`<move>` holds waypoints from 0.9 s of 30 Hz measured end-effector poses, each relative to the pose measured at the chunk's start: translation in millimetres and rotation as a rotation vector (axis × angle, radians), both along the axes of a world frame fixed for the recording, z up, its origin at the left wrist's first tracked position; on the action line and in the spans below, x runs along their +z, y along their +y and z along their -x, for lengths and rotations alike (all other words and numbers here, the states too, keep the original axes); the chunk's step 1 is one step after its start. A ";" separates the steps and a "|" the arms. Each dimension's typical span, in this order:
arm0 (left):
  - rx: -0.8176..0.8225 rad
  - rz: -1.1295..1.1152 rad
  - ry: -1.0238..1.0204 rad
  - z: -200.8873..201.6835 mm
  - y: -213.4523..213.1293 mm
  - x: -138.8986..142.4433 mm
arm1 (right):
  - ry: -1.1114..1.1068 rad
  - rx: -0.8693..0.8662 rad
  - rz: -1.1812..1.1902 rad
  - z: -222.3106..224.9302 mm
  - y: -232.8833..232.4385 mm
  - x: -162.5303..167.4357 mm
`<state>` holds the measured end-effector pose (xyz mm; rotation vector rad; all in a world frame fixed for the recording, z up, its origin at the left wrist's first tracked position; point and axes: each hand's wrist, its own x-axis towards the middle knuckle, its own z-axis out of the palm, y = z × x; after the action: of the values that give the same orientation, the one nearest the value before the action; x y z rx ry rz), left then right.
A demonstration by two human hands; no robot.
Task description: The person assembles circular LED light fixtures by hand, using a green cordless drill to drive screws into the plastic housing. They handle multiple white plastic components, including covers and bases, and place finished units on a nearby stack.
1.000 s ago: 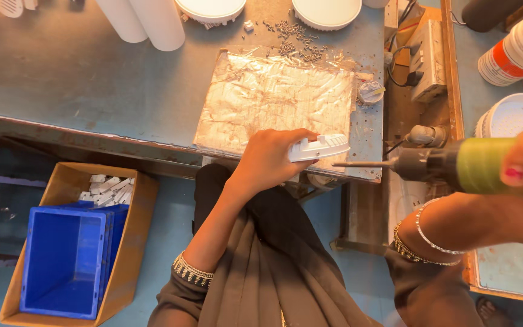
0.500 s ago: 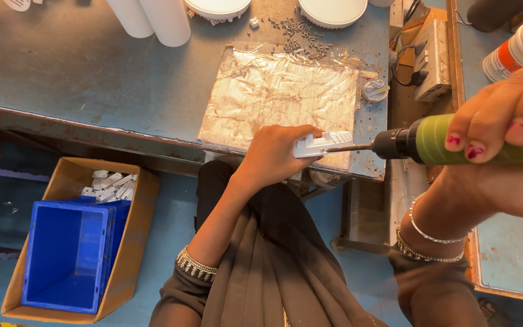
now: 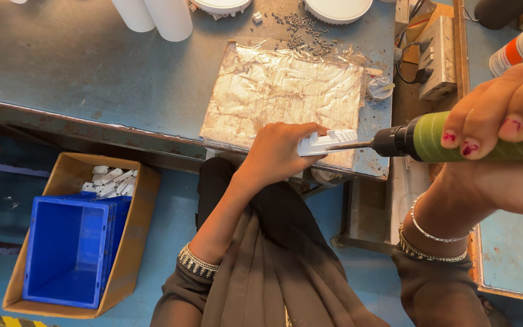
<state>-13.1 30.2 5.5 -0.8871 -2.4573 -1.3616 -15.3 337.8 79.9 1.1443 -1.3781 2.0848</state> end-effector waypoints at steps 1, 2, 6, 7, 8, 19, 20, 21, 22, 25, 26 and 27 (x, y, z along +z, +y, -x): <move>0.000 -0.001 0.002 0.0 0.3 -0.3 | -0.011 0.001 -0.002 -0.2 -0.1 -0.3; 0.001 -0.004 0.004 0.2 0.6 -0.7 | -0.010 0.005 -0.009 0.4 -0.5 0.4; 0.016 0.006 0.019 -0.3 1.6 -2.9 | -0.022 0.007 -0.088 1.1 -8.7 12.1; 0.022 0.015 0.027 -0.3 1.8 -3.4 | -0.059 -0.011 -0.140 0.8 -11.1 17.5; 0.030 0.015 0.043 -1.0 1.8 -3.8 | -0.071 -0.013 -0.129 -2.5 -16.4 19.3; 0.032 0.045 0.041 8.5 3.2 -2.1 | -0.051 0.117 0.026 -12.8 -59.5 41.6; 0.030 0.035 0.030 9.3 2.6 -1.5 | -0.034 0.116 -0.013 -13.0 -58.6 45.4; 0.028 0.026 0.018 9.7 1.4 -0.8 | -0.016 0.114 -0.053 -12.7 -58.0 47.2; 0.026 0.015 0.005 9.7 1.0 0.0 | -0.001 0.103 -0.124 -12.6 -52.5 50.9; 0.031 -0.011 -0.011 7.0 -1.6 2.0 | -0.021 0.163 -0.115 -4.8 -30.8 46.7; 0.033 -0.017 -0.014 5.4 -2.6 2.5 | -0.026 0.156 -0.076 1.5 -22.1 39.5; 0.034 -0.023 -0.017 3.6 -3.2 2.9 | -0.030 0.148 -0.038 8.4 -11.2 30.8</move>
<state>-16.7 27.0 8.3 -0.8284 -2.4529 -1.3883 -23.8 326.6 110.7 1.2711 -1.3910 2.1939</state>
